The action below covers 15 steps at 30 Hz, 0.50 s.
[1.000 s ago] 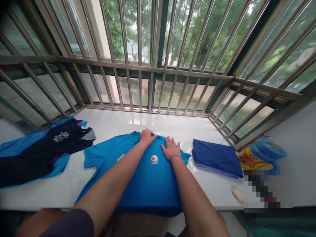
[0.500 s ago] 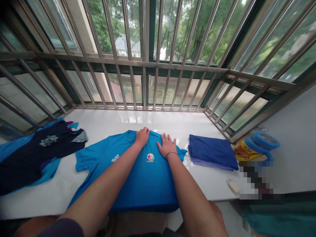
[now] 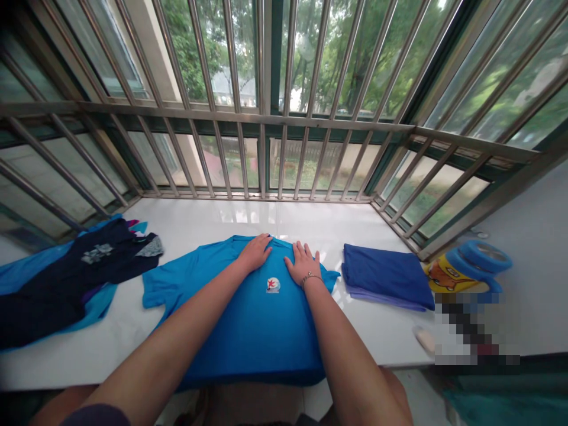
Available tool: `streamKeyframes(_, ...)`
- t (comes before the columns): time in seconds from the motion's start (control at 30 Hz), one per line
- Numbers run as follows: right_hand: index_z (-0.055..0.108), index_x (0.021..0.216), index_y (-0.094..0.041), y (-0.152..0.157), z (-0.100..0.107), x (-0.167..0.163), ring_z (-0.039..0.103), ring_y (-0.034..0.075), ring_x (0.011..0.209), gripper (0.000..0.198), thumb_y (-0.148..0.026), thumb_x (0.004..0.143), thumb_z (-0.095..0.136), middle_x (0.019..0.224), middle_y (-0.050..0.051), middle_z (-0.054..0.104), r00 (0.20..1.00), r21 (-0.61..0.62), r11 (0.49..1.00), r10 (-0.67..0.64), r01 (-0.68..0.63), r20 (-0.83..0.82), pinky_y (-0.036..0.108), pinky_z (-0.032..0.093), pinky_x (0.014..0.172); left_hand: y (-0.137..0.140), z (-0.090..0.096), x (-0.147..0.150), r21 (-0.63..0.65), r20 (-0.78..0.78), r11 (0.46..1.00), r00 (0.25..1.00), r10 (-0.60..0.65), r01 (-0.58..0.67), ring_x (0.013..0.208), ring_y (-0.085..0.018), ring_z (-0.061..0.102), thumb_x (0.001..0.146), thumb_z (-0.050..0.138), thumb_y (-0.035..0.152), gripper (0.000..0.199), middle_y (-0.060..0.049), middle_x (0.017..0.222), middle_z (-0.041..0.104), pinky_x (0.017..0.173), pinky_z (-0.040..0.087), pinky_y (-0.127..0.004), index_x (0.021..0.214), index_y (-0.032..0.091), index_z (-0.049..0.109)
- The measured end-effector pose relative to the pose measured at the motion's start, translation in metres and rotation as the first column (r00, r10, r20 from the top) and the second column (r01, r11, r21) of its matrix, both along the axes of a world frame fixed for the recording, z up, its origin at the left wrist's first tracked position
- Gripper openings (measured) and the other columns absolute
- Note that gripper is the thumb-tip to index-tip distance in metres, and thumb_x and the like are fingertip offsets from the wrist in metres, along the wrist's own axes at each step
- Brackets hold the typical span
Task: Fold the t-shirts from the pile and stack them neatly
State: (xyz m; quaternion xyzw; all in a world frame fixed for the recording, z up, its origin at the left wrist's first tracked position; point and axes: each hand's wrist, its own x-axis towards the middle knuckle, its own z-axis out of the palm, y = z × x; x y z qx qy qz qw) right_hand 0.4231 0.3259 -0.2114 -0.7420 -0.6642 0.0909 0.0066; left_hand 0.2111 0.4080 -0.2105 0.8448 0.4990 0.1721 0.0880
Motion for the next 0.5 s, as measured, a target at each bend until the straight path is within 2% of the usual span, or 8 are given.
streamKeyframes(0.1,0.019,0.178,-0.026,0.0,0.0,0.0,0.011,0.028,0.171,0.08,-0.069,0.11,0.018,0.185,0.005,0.014,1.0,0.004,1.0,-0.006,0.006,-0.001,0.065,0.008,0.134,-0.006,0.007,-0.029,0.041,0.009,0.988,0.989,0.146,-0.146,0.141,-0.028,0.057,0.11,0.041,0.025,0.043,-0.012,0.151,0.066,0.123,0.042,-0.042,0.145,0.022,0.065)
streamKeyframes(0.2,0.018,0.178,-0.027,0.0,0.0,0.0,0.011,0.029,0.17,0.08,-0.069,0.11,0.018,0.185,0.005,0.014,1.0,0.004,1.0,0.0,0.0,-0.001,0.065,0.008,0.134,-0.006,0.012,-0.07,0.072,0.024,0.933,0.935,0.353,-0.353,0.136,-0.036,0.059,0.108,0.039,0.022,0.043,-0.02,0.143,0.067,0.117,0.046,-0.051,0.141,0.015,0.066)
streamKeyframes(0.27,0.017,0.178,-0.027,0.0,0.0,0.0,0.011,0.029,0.17,0.08,-0.069,0.11,0.018,0.185,0.006,0.014,1.0,0.005,1.0,0.003,-0.003,0.002,0.065,0.008,0.134,-0.005,0.012,-0.096,0.091,0.023,0.894,0.899,0.438,-0.438,0.134,-0.037,0.059,0.108,0.042,0.025,0.042,-0.02,0.142,0.068,0.115,0.047,-0.051,0.138,0.016,0.068)
streamKeyframes(0.33,0.017,0.178,-0.027,0.001,-0.001,0.0,0.011,0.03,0.17,0.08,-0.069,0.11,0.018,0.185,0.006,0.014,1.0,0.005,1.0,0.002,-0.002,0.011,0.065,0.009,0.134,-0.005,0.008,-0.116,0.098,-0.002,0.904,0.908,0.418,-0.416,0.133,-0.035,0.061,0.108,0.044,0.03,0.04,-0.017,0.141,0.07,0.116,0.048,-0.049,0.136,0.019,0.071)
streamKeyframes(0.43,0.016,0.178,-0.027,0.001,-0.002,0.0,0.011,0.03,0.171,0.08,-0.068,0.11,0.018,0.185,0.006,0.014,1.0,0.002,1.0,0.0,0.0,0.027,0.065,0.01,0.134,-0.008,-0.001,-0.131,0.077,-0.046,0.963,0.964,0.263,-0.259,0.135,-0.032,0.063,0.108,0.048,0.035,0.039,-0.013,0.144,0.071,0.119,0.048,-0.046,0.133,0.023,0.076)
streamKeyframes(0.5,0.017,0.178,-0.027,0.001,-0.002,0.0,0.011,0.03,0.17,0.08,-0.068,0.11,0.017,0.185,0.006,0.014,0.999,0.004,1.0,-0.002,0.002,0.034,0.065,0.01,0.134,-0.01,-0.005,-0.132,0.061,-0.052,0.983,0.983,0.177,-0.174,0.137,-0.029,0.063,0.109,0.05,0.037,0.038,-0.009,0.145,0.072,0.122,0.046,-0.045,0.132,0.027,0.078)
